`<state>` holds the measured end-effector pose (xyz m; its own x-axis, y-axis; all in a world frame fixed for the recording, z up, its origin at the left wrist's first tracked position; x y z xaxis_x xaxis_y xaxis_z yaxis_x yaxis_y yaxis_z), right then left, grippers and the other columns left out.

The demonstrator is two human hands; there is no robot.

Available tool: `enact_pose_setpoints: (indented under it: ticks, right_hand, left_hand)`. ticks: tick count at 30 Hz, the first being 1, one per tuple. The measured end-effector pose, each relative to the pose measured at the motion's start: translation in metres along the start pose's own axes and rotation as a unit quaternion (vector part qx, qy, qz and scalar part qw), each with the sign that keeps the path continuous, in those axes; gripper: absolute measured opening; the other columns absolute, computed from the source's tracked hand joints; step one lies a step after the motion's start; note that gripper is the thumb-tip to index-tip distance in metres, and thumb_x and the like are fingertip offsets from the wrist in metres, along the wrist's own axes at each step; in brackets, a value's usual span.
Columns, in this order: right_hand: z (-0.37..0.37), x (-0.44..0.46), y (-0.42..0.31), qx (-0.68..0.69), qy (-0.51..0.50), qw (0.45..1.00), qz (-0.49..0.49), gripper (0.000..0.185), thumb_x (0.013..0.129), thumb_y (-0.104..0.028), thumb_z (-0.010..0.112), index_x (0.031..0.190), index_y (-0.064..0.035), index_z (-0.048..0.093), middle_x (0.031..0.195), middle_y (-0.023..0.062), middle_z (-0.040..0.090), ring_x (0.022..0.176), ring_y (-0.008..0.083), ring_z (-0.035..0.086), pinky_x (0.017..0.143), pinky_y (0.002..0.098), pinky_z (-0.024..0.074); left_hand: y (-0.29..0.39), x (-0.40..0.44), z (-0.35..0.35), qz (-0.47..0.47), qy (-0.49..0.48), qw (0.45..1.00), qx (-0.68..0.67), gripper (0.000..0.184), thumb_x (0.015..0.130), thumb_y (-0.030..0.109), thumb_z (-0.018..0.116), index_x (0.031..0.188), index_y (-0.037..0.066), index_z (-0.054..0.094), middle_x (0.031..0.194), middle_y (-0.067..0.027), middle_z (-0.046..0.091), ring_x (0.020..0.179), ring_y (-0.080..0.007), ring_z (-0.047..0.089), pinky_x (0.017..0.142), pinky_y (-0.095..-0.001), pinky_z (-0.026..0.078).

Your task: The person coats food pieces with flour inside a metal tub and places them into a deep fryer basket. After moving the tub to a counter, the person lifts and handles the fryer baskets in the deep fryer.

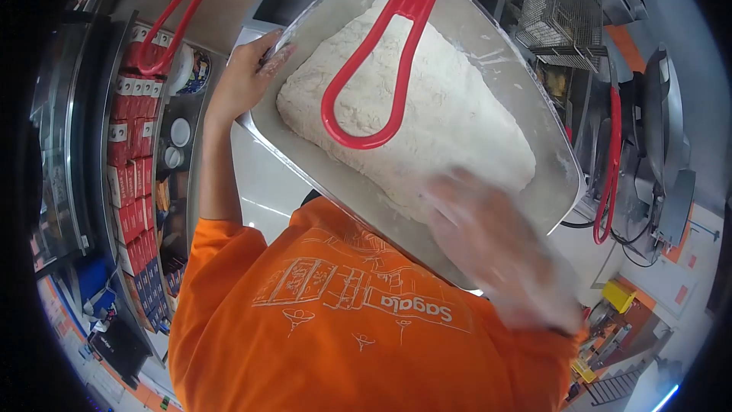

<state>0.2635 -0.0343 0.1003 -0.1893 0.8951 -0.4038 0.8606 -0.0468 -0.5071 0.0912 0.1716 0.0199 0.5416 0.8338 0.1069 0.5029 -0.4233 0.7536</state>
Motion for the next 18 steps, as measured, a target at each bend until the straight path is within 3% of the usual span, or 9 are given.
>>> enact_pose_setpoints:
  ticks: [2,7,8,9,11,12,15,16,18]
  right_hand:
    - [0.030,0.031,0.018,-0.067,0.112,0.986,-0.101,0.029,0.085,-0.015,0.060,0.110,-0.0023,0.058,0.104,0.0182,0.061,0.100,0.0346,0.056,0.089,0.0411,0.0441]
    - [0.021,0.155,0.011,-0.186,0.368,0.902,-0.129,0.018,0.092,-0.018,0.053,0.105,-0.0051,0.054,0.093,0.0065,0.059,0.086,0.0226,0.057,0.079,0.0373,0.0469]
    - [0.030,0.173,0.033,0.117,0.349,0.919,-0.140,0.019,0.093,-0.019,0.052,0.103,-0.0039,0.054,0.090,0.0089,0.058,0.083,0.0230,0.057,0.078,0.0370,0.0475]
    - [0.047,0.191,0.062,0.404,0.314,0.847,-0.144,0.020,0.093,-0.021,0.051,0.102,-0.0028,0.055,0.087,0.0113,0.057,0.080,0.0233,0.057,0.076,0.0366,0.0481]
    - [0.097,0.233,0.108,0.587,0.259,0.758,-0.114,0.023,0.092,-0.021,0.049,0.103,-0.0010,0.054,0.082,0.0162,0.057,0.077,0.0254,0.058,0.075,0.0371,0.0490]
    - [0.093,0.233,0.112,0.508,0.250,0.822,-0.067,0.023,0.091,-0.019,0.049,0.104,-0.0011,0.055,0.082,0.0176,0.059,0.078,0.0271,0.060,0.075,0.0379,0.0492]
    - [0.052,0.204,0.086,0.153,0.261,0.953,-0.006,0.022,0.086,-0.012,0.048,0.102,-0.0020,0.059,0.084,0.0200,0.062,0.084,0.0318,0.063,0.074,0.0402,0.0496]
    - [0.041,0.201,0.070,-0.018,0.299,0.953,-0.038,0.022,0.084,-0.010,0.048,0.098,-0.0020,0.061,0.087,0.0203,0.063,0.086,0.0332,0.063,0.074,0.0409,0.0496]
    - [0.055,0.219,0.067,-0.151,0.314,0.937,-0.016,0.021,0.079,-0.006,0.050,0.093,-0.0010,0.064,0.084,0.0154,0.064,0.086,0.0307,0.064,0.073,0.0392,0.0499]
  left_hand:
    - [-0.004,-0.001,-0.001,0.015,0.019,1.000,0.002,0.036,0.090,0.024,0.059,0.109,-0.006,0.058,0.075,-0.0243,0.058,0.063,-0.0239,0.053,0.067,-0.0336,0.045]
    - [0.002,-0.002,-0.004,0.017,0.001,1.000,0.012,0.035,0.090,0.024,0.059,0.109,-0.005,0.059,0.078,-0.0238,0.060,0.066,-0.0248,0.057,0.068,-0.0329,0.046]
    - [-0.002,-0.003,-0.005,0.032,0.018,0.999,0.024,0.033,0.090,0.023,0.058,0.108,-0.003,0.059,0.078,-0.0227,0.060,0.065,-0.0231,0.055,0.067,-0.0329,0.045]
    - [-0.002,0.001,-0.003,0.057,0.030,0.998,0.028,0.030,0.090,0.022,0.058,0.107,-0.002,0.060,0.078,-0.0216,0.060,0.064,-0.0214,0.053,0.066,-0.0330,0.045]
    - [-0.003,0.002,0.003,-0.009,-0.026,0.999,0.023,0.024,0.089,0.018,0.056,0.105,0.000,0.059,0.073,-0.0134,0.055,0.066,-0.0137,0.045,0.064,-0.0305,0.042]
    - [-0.012,0.002,0.000,0.014,0.018,0.999,0.034,0.030,0.088,0.023,0.058,0.102,-0.003,0.061,0.070,-0.0197,0.057,0.059,-0.0198,0.049,0.060,-0.0360,0.041]
    - [0.012,0.003,0.001,0.062,-0.002,0.998,0.014,0.026,0.090,0.017,0.055,0.107,-0.003,0.058,0.063,-0.0141,0.045,0.056,-0.0142,0.035,0.052,-0.0315,0.034]
    - [0.020,0.003,0.003,0.079,-0.006,0.997,0.015,0.026,0.090,0.017,0.055,0.107,-0.003,0.058,0.063,-0.0141,0.045,0.056,-0.0142,0.035,0.052,-0.0315,0.034]
    - [0.016,0.001,0.001,0.066,0.015,0.998,-0.012,0.026,0.091,0.017,0.054,0.108,-0.003,0.058,0.061,-0.0118,0.040,0.056,-0.0128,0.033,0.051,-0.0314,0.032]
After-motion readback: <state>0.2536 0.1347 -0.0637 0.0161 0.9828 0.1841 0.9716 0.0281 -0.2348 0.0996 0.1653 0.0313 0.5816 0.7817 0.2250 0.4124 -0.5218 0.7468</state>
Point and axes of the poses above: each hand's wrist, its own x-axis towards the middle knuckle, its own z-axis out of the palm, y = z × x, the point moved 10 cm from there along x, towards the middle knuckle
